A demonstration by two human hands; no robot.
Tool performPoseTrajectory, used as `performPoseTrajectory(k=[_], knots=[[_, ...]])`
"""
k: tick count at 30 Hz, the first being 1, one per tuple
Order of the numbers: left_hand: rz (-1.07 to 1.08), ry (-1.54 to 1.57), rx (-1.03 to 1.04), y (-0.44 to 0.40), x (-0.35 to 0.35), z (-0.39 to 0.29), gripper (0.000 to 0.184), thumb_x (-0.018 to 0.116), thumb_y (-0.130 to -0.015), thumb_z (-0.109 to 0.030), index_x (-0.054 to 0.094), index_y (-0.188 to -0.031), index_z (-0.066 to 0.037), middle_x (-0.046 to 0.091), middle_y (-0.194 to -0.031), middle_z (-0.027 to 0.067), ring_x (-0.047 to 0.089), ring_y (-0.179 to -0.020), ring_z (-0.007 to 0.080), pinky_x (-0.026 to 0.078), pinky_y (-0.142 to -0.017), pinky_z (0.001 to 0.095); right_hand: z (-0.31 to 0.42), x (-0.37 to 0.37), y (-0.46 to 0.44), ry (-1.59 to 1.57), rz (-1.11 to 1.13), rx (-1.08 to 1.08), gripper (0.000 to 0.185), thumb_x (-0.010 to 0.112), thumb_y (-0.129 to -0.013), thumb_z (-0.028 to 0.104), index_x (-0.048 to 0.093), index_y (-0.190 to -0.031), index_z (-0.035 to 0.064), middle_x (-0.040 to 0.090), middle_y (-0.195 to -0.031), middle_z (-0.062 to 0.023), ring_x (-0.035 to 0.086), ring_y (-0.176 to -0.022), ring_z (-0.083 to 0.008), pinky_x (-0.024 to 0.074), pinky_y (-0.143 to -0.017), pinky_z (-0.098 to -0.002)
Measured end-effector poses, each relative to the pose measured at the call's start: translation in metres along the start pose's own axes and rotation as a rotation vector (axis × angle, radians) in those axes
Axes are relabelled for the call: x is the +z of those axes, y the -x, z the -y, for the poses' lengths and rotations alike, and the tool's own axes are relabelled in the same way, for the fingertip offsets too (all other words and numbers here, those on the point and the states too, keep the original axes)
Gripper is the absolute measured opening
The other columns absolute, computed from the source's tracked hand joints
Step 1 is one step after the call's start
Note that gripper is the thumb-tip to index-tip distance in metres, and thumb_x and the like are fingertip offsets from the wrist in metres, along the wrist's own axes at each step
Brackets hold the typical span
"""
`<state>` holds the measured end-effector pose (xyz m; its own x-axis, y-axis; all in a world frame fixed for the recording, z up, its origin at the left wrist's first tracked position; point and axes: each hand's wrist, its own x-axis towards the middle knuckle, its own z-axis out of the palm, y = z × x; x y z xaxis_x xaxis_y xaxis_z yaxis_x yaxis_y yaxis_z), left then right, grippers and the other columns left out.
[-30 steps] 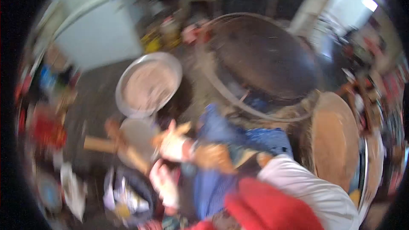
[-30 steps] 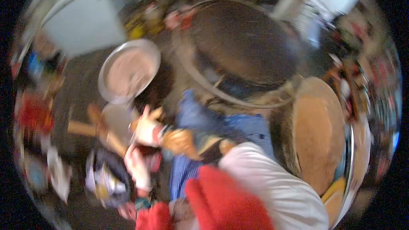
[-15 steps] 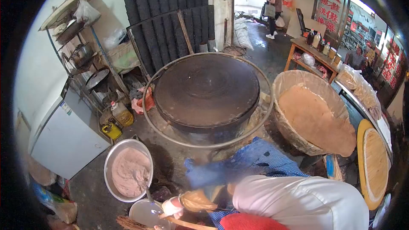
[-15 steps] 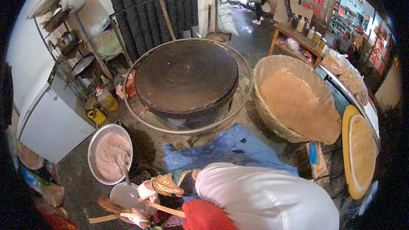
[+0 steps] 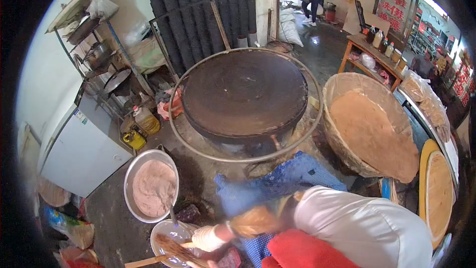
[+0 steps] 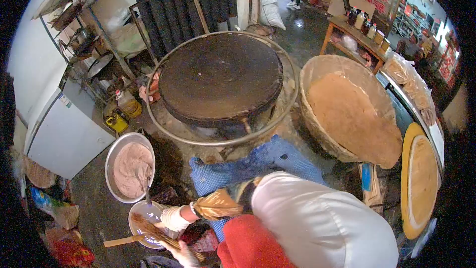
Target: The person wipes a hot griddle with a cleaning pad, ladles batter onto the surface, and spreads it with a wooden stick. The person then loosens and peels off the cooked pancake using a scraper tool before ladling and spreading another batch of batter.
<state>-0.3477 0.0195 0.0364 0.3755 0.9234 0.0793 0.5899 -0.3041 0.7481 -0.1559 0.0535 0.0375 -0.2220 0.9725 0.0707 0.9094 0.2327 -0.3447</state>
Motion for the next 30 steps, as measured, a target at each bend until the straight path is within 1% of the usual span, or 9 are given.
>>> performPoseTrajectory(k=[1,8,9,11,13,20,22,27,30], knots=[[0.064,0.056,-0.134,-0.008,-0.005,-0.011,0.077,0.057,-0.086,-0.019,0.013,-0.147,-0.002,0.039,-0.135,0.0311,0.049,-0.116,0.0362,0.039,-0.097,0.0369,-0.004,0.007,0.004,0.290,-0.013,-0.101,0.082,0.056,-0.073,0.035,0.022,-0.147,0.0183,0.061,-0.067,-0.0073,0.059,-0.057,-0.0277,0.0483,-0.051,-0.0399],[0.137,0.021,0.026,0.006,0.005,-0.057,0.076,0.055,-0.085,-0.010,0.009,-0.144,0.008,0.021,-0.145,0.0335,0.023,-0.137,0.0365,0.019,-0.112,0.0333,-0.018,-0.019,0.014,0.086,0.115,-0.036,0.076,0.060,-0.074,0.033,0.031,-0.142,0.0185,0.063,-0.071,-0.0100,0.063,-0.063,-0.0285,0.0491,-0.052,-0.0400],[0.134,0.033,-0.001,0.001,0.000,-0.070,0.077,0.055,-0.085,-0.009,0.008,-0.144,0.008,0.022,-0.145,0.0334,0.023,-0.137,0.0363,0.019,-0.112,0.0329,-0.026,0.006,0.013,-0.068,0.048,-0.023,0.049,0.062,-0.073,0.032,0.057,-0.118,0.0125,0.062,-0.063,-0.0100,0.062,-0.057,-0.0281,0.0482,-0.049,-0.0400],[0.147,0.131,-0.199,-0.018,-0.009,-0.071,0.081,0.059,-0.082,-0.010,0.009,-0.144,0.007,0.019,-0.147,0.0306,0.018,-0.139,0.0364,0.017,-0.113,0.0326,-0.025,0.001,0.032,-0.165,-0.007,0.012,0.032,0.063,-0.073,0.030,0.062,-0.098,0.0111,0.060,-0.058,-0.0087,0.061,-0.052,-0.0268,0.0476,-0.047,-0.0394],[0.007,-0.145,-0.170,-0.048,0.015,0.036,0.082,0.054,-0.085,-0.001,0.004,-0.149,-0.010,0.035,-0.140,0.0271,0.044,-0.122,0.0356,0.035,-0.103,0.0399,-0.015,-0.048,0.067,-0.324,-0.040,0.107,0.025,0.061,-0.074,0.028,0.063,-0.057,0.0104,0.056,-0.047,-0.0059,0.058,-0.044,-0.0237,0.0475,-0.045,-0.0382],[0.100,-0.430,-0.259,-0.006,0.028,-0.012,0.095,0.062,-0.077,0.000,0.004,-0.149,-0.022,0.051,-0.117,0.0255,0.055,-0.103,0.0390,0.044,-0.091,0.0459,-0.039,-0.026,0.063,-0.389,-0.073,0.078,0.025,0.052,-0.083,0.025,0.067,-0.074,0.0075,0.058,-0.050,-0.0072,0.062,-0.051,-0.0247,0.0474,-0.047,-0.0413],[0.119,-0.410,-0.280,-0.008,0.028,-0.023,0.094,0.061,-0.078,-0.002,0.004,-0.149,-0.023,0.053,-0.110,0.0248,0.057,-0.099,0.0390,0.045,-0.088,0.0469,-0.034,-0.014,0.061,0.475,-0.338,-0.157,0.026,0.051,-0.083,0.026,0.066,-0.078,0.0060,0.057,-0.051,-0.0080,0.060,-0.051,-0.0283,0.0473,-0.050,-0.0444],[-0.012,-0.409,-0.340,-0.056,0.017,0.054,0.088,0.056,-0.078,0.000,0.005,-0.149,-0.017,0.050,-0.120,0.0289,0.056,-0.101,0.0432,0.044,-0.089,0.0472,-0.037,-0.056,0.103,-0.150,-0.020,-0.192,0.025,0.052,-0.078,0.031,0.057,-0.073,0.0066,0.058,-0.060,-0.0098,0.059,-0.050,-0.0256,0.0453,-0.048,-0.0431],[0.052,-0.367,-0.333,-0.046,0.001,-0.022,0.087,0.057,-0.078,0.003,0.007,-0.148,-0.009,0.041,-0.135,0.0285,0.047,-0.117,0.0427,0.038,-0.099,0.0459,-0.038,-0.070,0.108,-0.235,-0.101,-0.105,0.021,0.055,-0.075,0.024,0.059,-0.069,0.0049,0.058,-0.056,-0.0129,0.061,-0.052,-0.0297,0.0477,-0.049,-0.0419]])
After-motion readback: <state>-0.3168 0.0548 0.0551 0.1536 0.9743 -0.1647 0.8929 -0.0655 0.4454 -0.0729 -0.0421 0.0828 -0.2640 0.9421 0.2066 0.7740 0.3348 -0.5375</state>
